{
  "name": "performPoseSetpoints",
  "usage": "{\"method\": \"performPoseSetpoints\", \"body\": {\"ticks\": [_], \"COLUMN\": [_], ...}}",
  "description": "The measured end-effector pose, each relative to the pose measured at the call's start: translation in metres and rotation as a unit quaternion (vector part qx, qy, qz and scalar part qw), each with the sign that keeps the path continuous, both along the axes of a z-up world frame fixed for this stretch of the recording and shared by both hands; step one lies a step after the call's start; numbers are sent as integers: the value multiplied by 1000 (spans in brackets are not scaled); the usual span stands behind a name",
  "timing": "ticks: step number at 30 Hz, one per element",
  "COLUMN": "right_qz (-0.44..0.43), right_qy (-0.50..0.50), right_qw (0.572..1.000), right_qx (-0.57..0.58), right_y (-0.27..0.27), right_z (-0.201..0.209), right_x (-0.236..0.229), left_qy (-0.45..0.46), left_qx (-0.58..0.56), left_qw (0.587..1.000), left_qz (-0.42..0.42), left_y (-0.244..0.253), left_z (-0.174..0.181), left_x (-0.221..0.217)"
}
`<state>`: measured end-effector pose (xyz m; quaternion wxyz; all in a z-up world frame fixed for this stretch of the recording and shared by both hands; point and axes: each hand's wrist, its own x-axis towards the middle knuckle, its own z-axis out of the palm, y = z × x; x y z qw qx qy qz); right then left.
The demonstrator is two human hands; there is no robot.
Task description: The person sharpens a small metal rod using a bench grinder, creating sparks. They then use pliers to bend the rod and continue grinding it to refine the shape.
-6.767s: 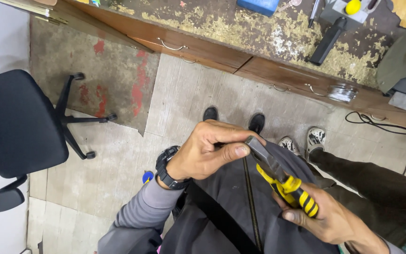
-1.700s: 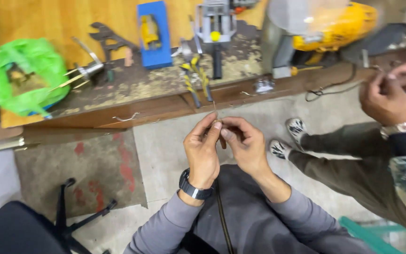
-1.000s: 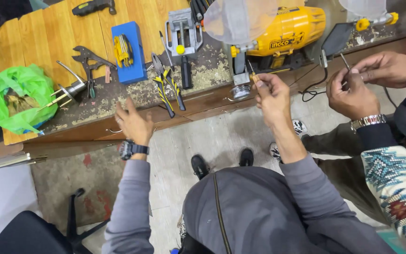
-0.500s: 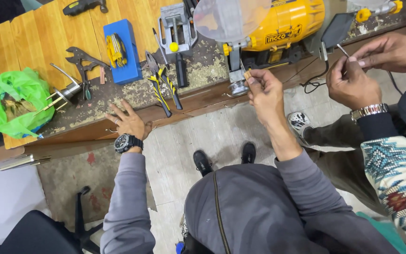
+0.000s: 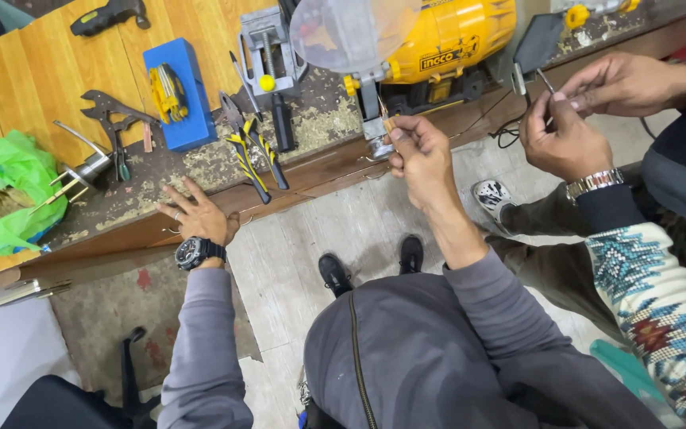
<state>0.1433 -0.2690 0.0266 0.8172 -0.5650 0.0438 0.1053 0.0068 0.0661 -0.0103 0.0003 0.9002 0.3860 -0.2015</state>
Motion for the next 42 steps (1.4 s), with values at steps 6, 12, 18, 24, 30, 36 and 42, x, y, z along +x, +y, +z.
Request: {"method": "performPoseSetpoints", "body": {"ticks": [6,12,18,24,30,36,42], "right_qz": [4,8,38,4,-14,-30,-24], "right_qy": [16,33,84,74,74,67,61], "right_qw": [999,999,993,996,996,995,996], "right_qx": [28,32,71,53,55,65,62], "right_y": [1,-4,-2,19,28,33,35], "right_z": [0,13,21,7,3,-3,4], "right_x": [-1,-7,-13,-6,-15,-19,-22], "left_qy": [-2,-8,-16,-36,-50,-33,-40], "left_qx": [-2,-8,-11,21,26,6,26], "left_qw": [1000,1000,1000,999,998,999,999], "left_qz": [-5,2,0,12,26,26,25], "left_y": [0,0,15,-16,-15,-5,-4], "left_z": [0,-2,-24,15,9,-1,-11], "left_x": [0,-1,-2,0,1,0,-1]}}
